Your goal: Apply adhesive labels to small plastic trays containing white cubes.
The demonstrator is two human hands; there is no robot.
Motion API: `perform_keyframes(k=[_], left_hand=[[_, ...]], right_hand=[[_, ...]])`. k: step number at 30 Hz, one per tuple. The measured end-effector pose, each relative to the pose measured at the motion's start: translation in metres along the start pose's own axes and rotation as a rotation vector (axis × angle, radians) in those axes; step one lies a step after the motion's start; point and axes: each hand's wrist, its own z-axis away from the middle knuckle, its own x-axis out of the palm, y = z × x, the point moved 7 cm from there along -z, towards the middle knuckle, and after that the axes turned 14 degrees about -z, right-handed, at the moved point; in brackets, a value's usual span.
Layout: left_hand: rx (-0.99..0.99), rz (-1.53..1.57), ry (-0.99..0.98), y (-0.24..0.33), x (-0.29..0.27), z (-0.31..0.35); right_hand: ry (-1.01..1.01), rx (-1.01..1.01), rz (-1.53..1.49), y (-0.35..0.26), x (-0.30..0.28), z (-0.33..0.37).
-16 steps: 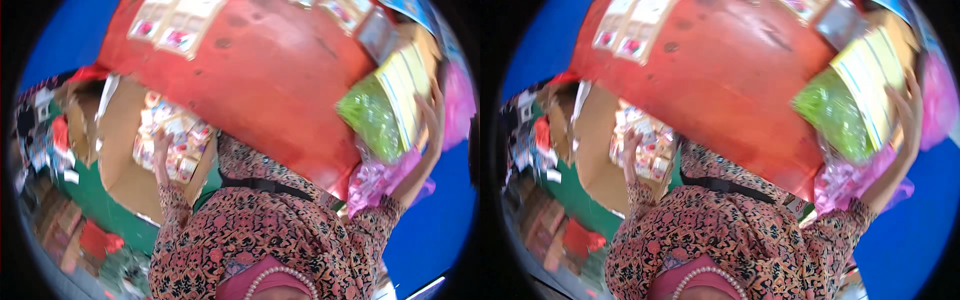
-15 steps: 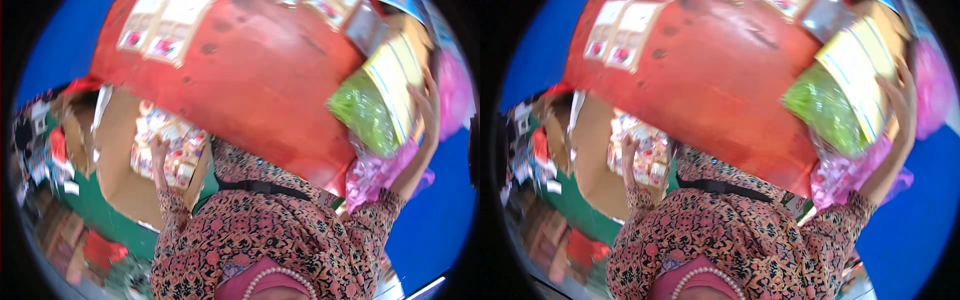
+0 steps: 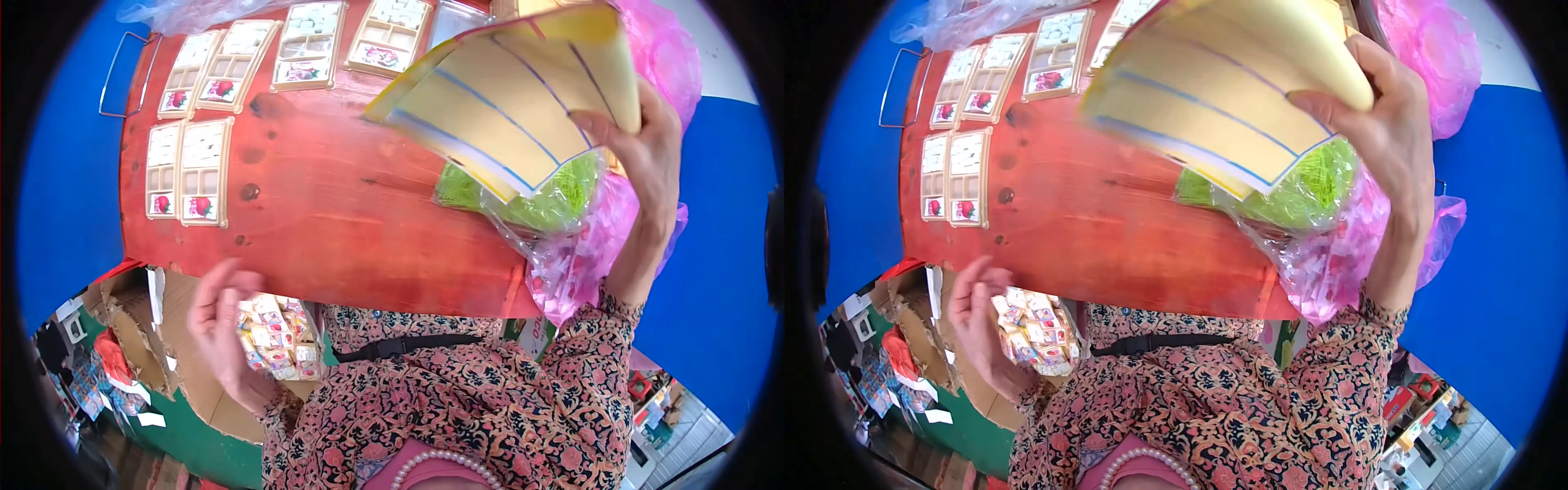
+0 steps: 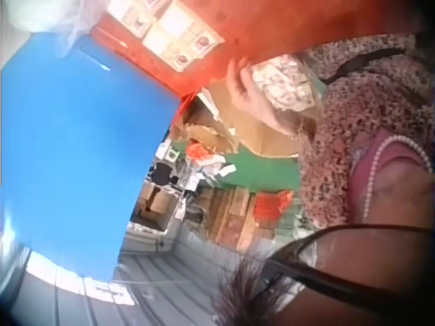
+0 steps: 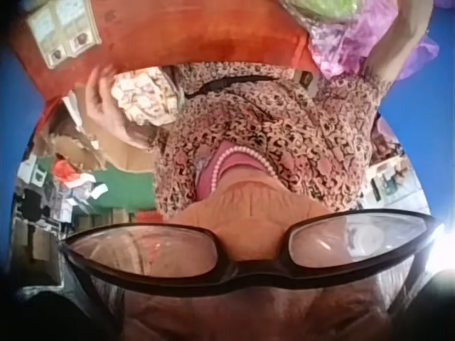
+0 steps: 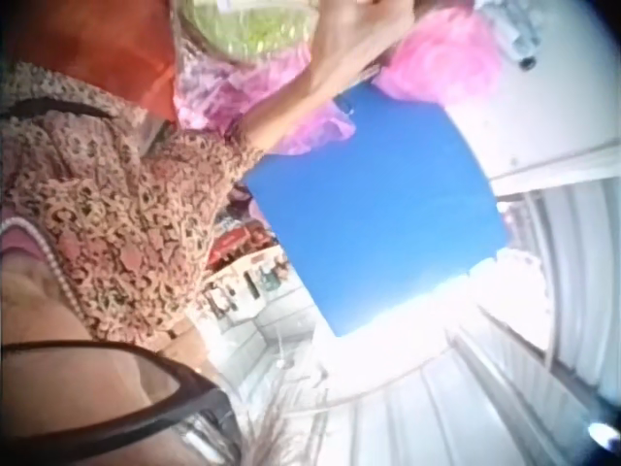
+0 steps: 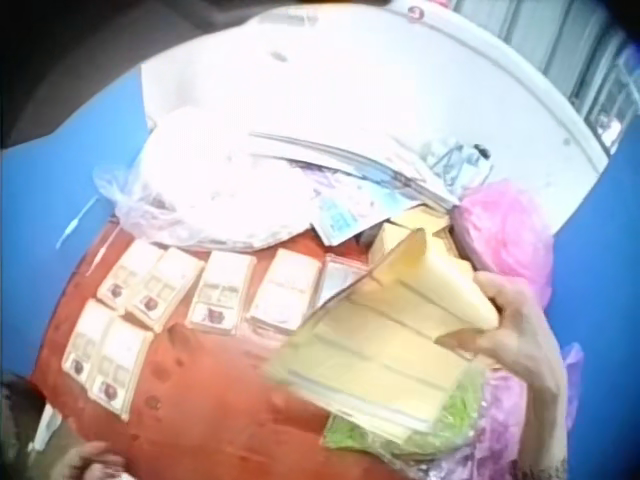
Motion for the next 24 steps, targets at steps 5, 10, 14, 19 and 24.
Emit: perform_keyframes(k=[5,10,14,19,24], left_hand=[[0.056,0.321,-0.782,0.064,0.095,0.013],[-0.003,0.976,-0.605,0.084,0.141,-0.016],[-0.002,0.766,-0.587,0.072,0.157,-0.042],[0.05,0.747,-0.589,0.067,0.174,-0.06],[0.078,0.869,-0.626,0.092,0.186,-0.068]], right_hand=[[0.096,-0.629,0.059,-0.059,0.027,0.041],[-0.087,-0.889,0.333,-0.066,0.067,0.071],[-0.194,-0.819,0.353,-0.042,0.086,0.068],[-0.269,-0.702,0.411,-0.042,0.087,0.064],[-0.105,-0.752,0.5,-0.05,0.069,0.071]])
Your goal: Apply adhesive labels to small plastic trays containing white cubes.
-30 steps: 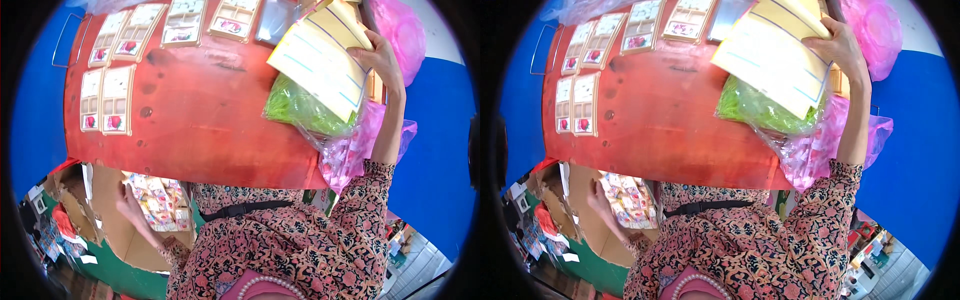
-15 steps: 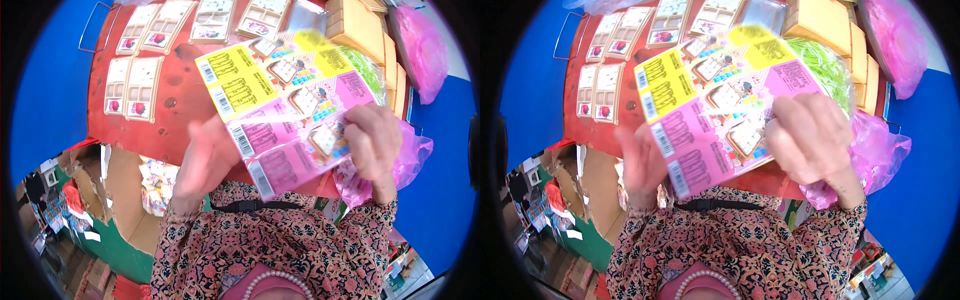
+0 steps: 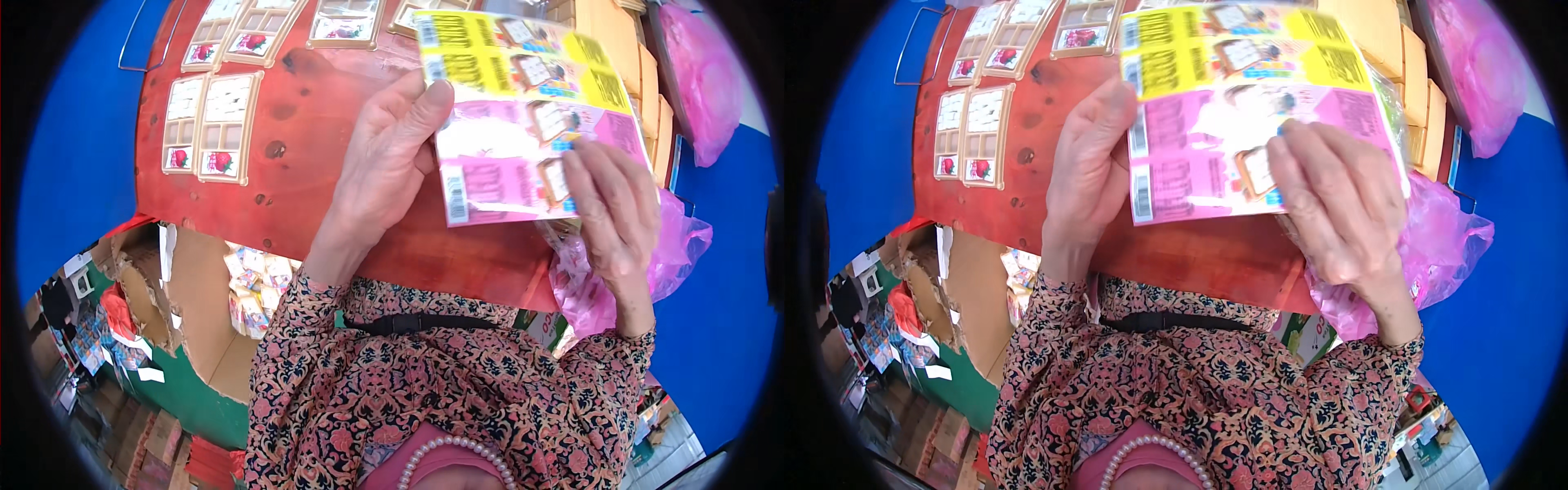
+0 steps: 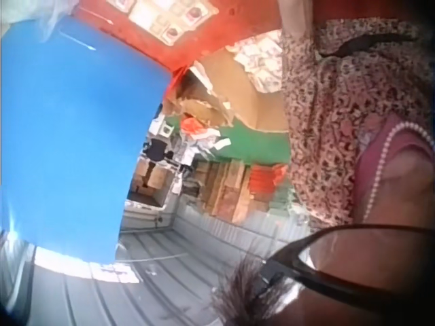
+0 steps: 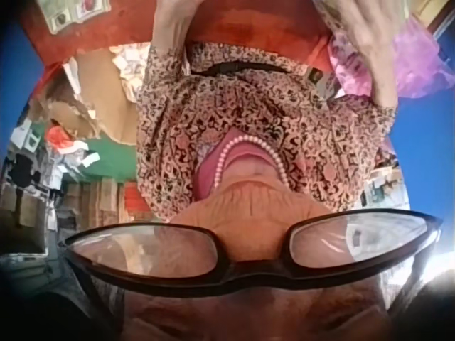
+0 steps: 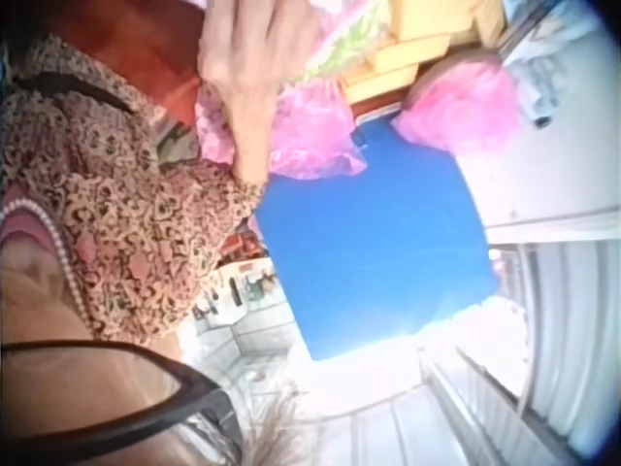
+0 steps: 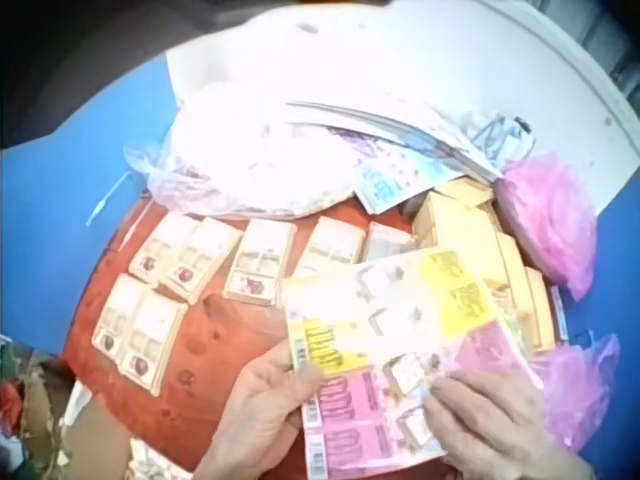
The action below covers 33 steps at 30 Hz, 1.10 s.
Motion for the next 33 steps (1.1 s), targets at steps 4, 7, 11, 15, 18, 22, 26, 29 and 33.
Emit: perform_keyframes(k=[4,7,11,15,18,22,26,29,33], left_hand=[[-0.044,0.058,-0.117,-0.004,0.02,0.011],[-0.154,-0.041,-0.089,-0.016,0.022,0.016],[-0.124,-0.078,0.003,-0.033,0.009,0.011],[-0.11,-0.135,0.015,-0.03,0.02,0.007],[-0.066,-0.203,0.003,-0.02,0.031,0.007],[-0.033,-0.069,0.005,-0.012,0.035,0.007],[0.11,-0.059,-0.002,-0.003,0.04,0.012],[0.132,-0.141,0.068,-0.007,0.032,0.01],[0.155,-0.174,0.148,-0.012,0.031,0.01]], right_hand=[[0.079,0.029,0.183,0.007,-0.009,0.008],[0.045,0.095,0.185,0.011,-0.001,0.014],[-0.093,0.219,0.001,0.021,0.016,0.017],[-0.081,0.326,-0.382,0.02,0.017,0.002],[0.085,0.197,-0.357,0.013,0.016,-0.009],[0.113,0.165,-0.328,0.018,0.017,-0.009],[0.117,0.231,-0.414,0.019,0.019,-0.008],[0.1,0.244,-0.412,0.018,0.028,-0.006],[0.13,0.219,-0.366,0.016,0.032,-0.006]])
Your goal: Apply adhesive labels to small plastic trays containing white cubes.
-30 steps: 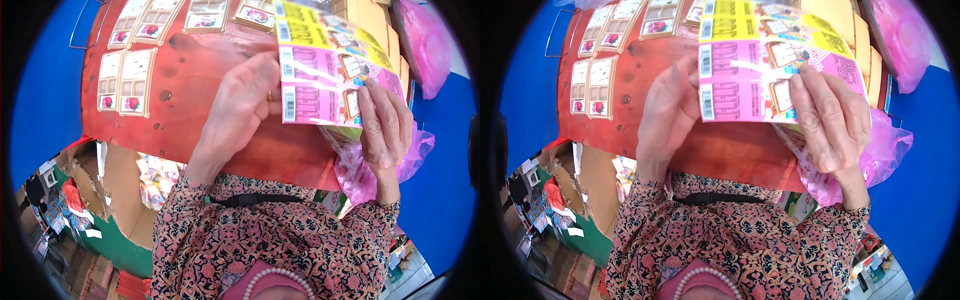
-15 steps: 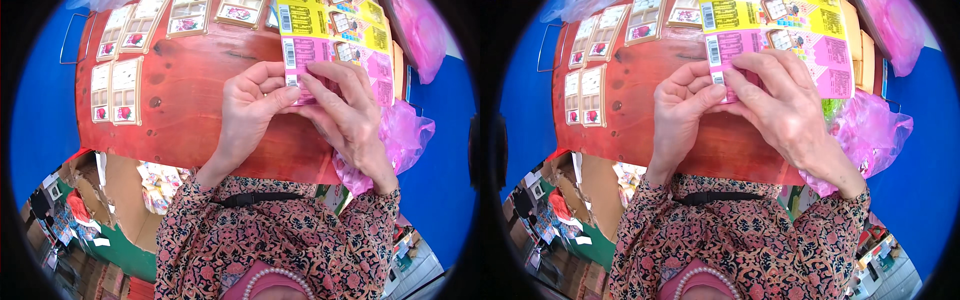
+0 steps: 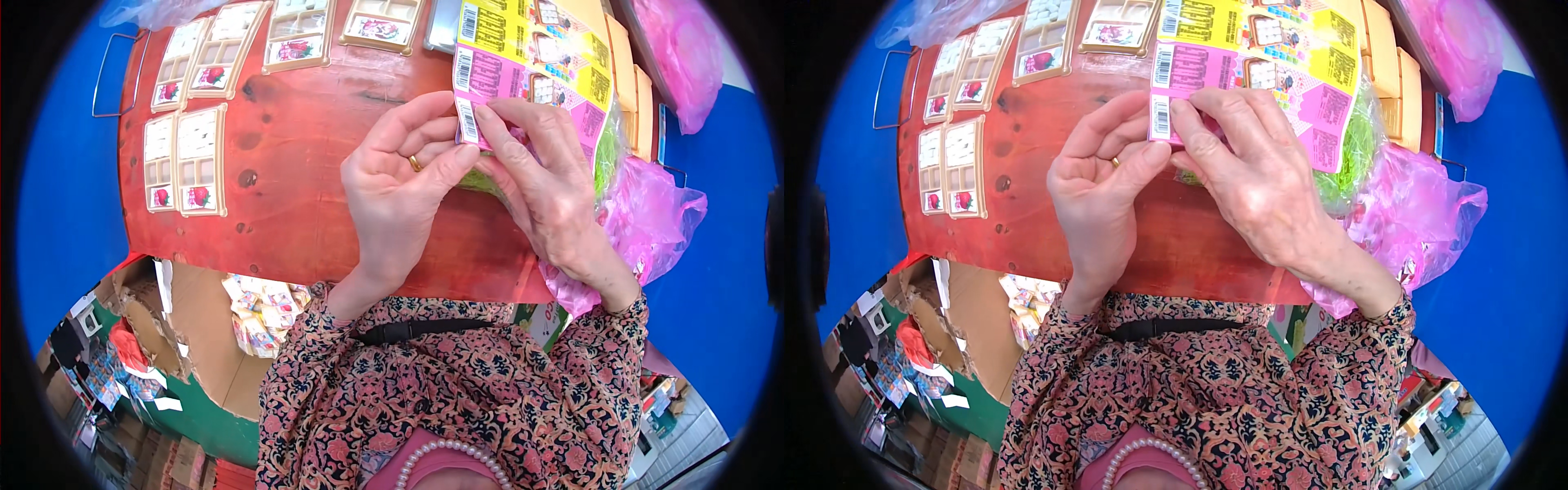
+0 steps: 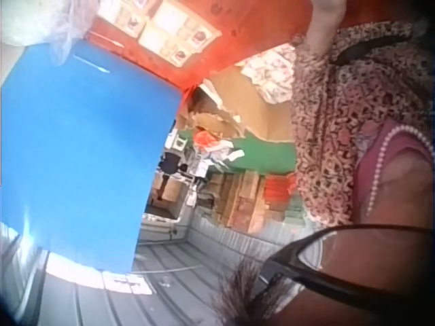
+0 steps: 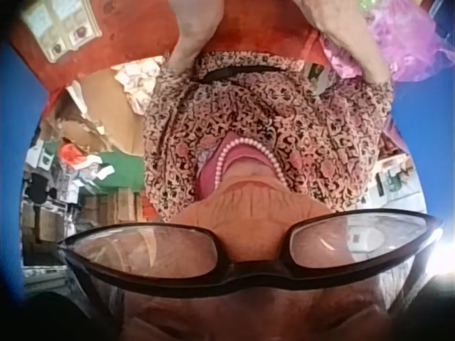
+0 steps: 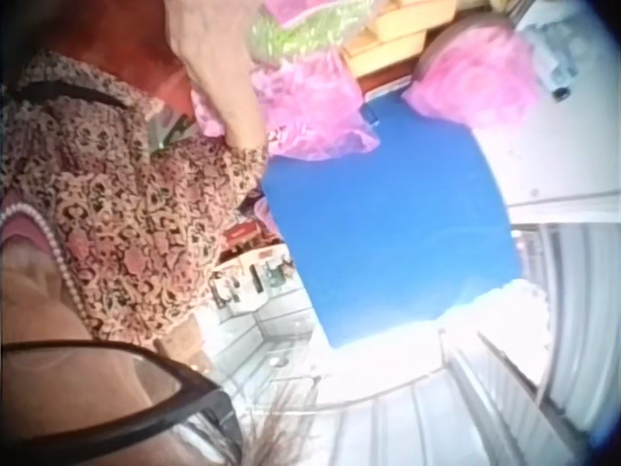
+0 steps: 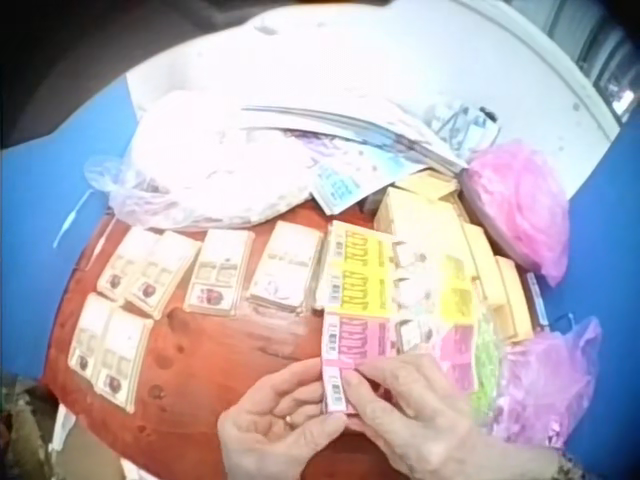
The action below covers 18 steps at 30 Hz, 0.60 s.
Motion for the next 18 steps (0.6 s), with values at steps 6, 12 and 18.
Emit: perform_keyframes(k=[6,12,18], left_hand=[[0.054,-0.084,0.107,-0.002,-0.005,-0.003],[0.085,-0.25,0.123,0.001,-0.004,0.0],[0.107,-0.139,0.108,0.0,-0.004,0.0]], right_hand=[[-0.048,0.146,-0.135,0.008,0.001,-0.002],[0.019,0.076,-0.201,0.016,-0.003,-0.007],[-0.032,0.123,-0.265,0.012,-0.005,-0.014]])
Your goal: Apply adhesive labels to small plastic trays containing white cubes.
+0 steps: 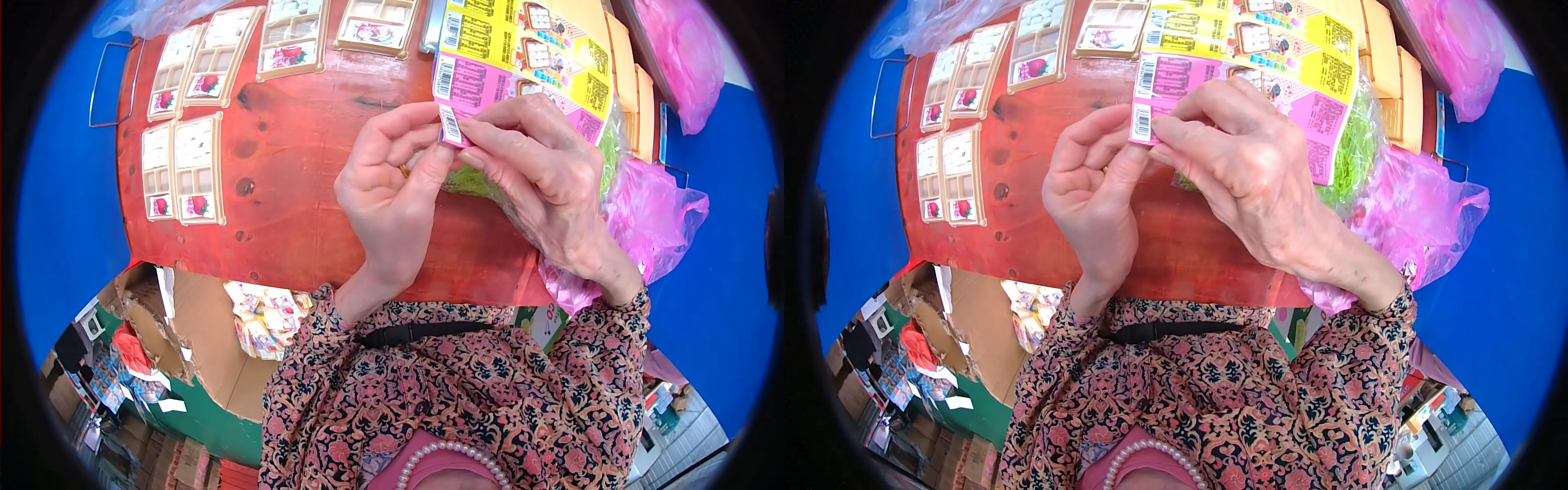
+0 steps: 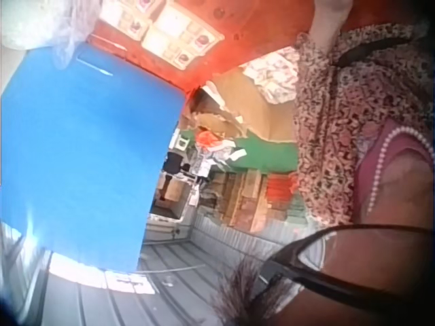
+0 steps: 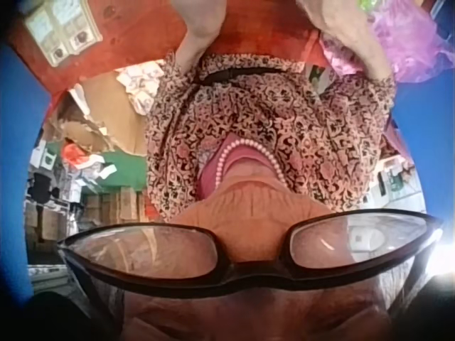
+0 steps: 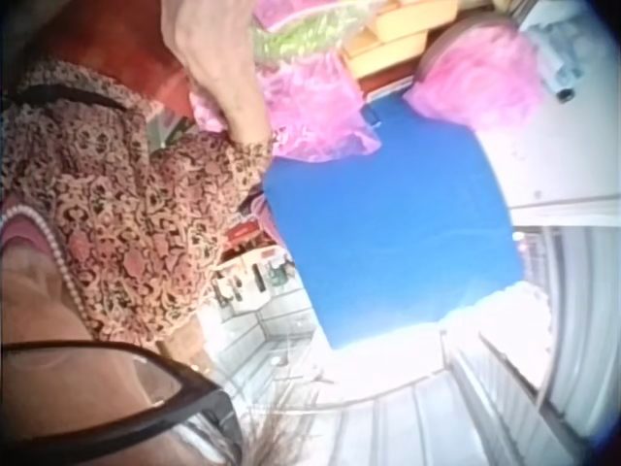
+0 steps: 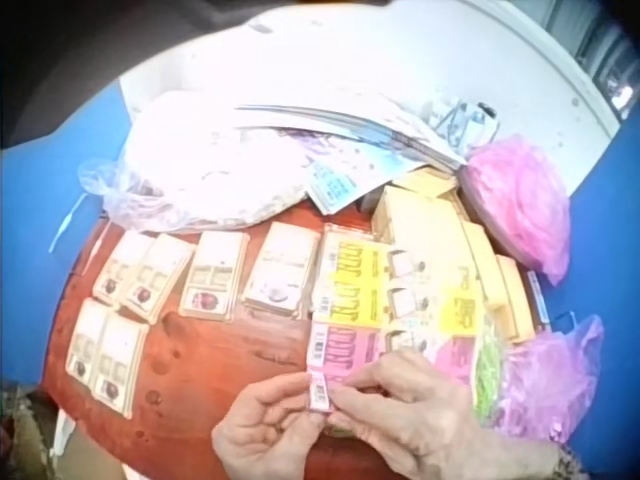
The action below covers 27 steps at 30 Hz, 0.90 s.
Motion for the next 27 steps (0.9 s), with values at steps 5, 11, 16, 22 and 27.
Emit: perform_keyframes(k=[5,11,16,22,27], left_hand=[[-0.06,0.115,0.039,-0.009,-0.003,0.004],[-0.107,0.061,0.104,-0.014,-0.007,0.003],[-0.302,0.198,0.079,-0.026,-0.008,-0.001],[-0.371,0.368,-0.044,-0.031,-0.002,-0.003],[-0.331,0.372,-0.121,-0.029,0.0,-0.005]], right_hand=[[0.043,0.092,-0.093,0.009,-0.001,0.003],[0.055,0.196,-0.221,0.021,0.0,0.005],[0.15,0.203,-0.275,0.025,-0.003,0.004],[0.066,0.245,-0.227,0.02,-0.003,0.001],[0.048,0.209,-0.104,0.016,-0.001,0.001]])
